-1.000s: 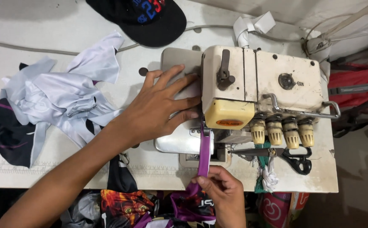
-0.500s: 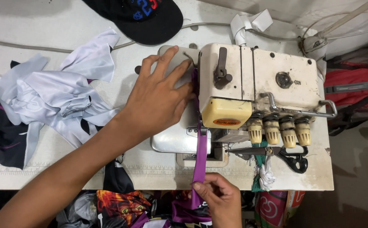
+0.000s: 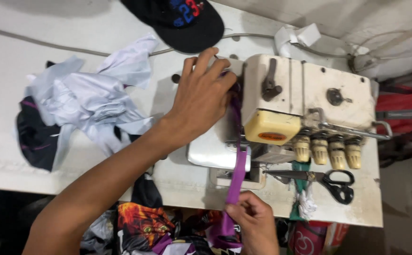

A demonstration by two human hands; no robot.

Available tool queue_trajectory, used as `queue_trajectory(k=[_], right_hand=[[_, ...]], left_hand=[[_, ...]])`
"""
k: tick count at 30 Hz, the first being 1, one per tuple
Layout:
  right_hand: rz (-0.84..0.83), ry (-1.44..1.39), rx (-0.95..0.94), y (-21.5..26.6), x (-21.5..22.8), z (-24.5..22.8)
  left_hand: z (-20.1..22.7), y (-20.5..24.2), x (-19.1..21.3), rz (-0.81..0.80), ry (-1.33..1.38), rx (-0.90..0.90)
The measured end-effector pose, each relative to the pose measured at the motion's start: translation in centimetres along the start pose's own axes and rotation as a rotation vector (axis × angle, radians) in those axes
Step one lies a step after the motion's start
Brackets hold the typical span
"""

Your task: The person is using an industrial overlock machine (serger) to finish the edges of fabric pieces for a garment.

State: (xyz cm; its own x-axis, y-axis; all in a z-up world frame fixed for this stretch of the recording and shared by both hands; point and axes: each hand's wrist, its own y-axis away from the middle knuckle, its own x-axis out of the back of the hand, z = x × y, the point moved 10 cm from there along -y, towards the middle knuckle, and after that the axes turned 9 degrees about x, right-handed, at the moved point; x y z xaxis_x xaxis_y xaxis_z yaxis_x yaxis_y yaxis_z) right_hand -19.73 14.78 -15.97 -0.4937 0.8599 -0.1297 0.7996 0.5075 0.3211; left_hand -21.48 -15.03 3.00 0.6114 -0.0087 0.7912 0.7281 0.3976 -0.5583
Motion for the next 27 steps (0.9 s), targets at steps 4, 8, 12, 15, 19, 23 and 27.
queue_trajectory(k=[4, 8, 12, 15, 19, 23, 27], right_hand=[[-0.173, 0.195, -0.083, 0.5, 7.9, 3.2], [0.296, 0.635, 0.232, 1.2, 11.8, -1.7], [0.145, 0.919, 0.215, 3.9, 0.8, -7.2], [-0.155, 0.903, 0.266, 5.6, -12.2, -8.0], [-0.531, 0.42, 0.232, 3.0, -23.2, -3.8], [-0.269, 0.53, -0.089, 2.0, -21.9, -7.9], [-0.164, 0.156, 0.648, 2.7, -19.7, -19.5]], left_hand=[[-5.6, 3.8, 4.0, -0.217, 0.07, 0.093], [-13.2, 13.8, 2.4, -0.691, -0.046, 0.121], [-14.8, 15.4, 4.5, -0.522, -0.032, 0.035], [-11.8, 12.1, 10.5, -0.534, 0.314, 0.104], [-8.9, 9.2, 16.1, -0.578, 0.525, 0.258], [-13.3, 4.4, 21.6, -0.277, 0.257, 0.202], [-16.0, 3.2, 29.8, -0.244, 0.299, 0.7]])
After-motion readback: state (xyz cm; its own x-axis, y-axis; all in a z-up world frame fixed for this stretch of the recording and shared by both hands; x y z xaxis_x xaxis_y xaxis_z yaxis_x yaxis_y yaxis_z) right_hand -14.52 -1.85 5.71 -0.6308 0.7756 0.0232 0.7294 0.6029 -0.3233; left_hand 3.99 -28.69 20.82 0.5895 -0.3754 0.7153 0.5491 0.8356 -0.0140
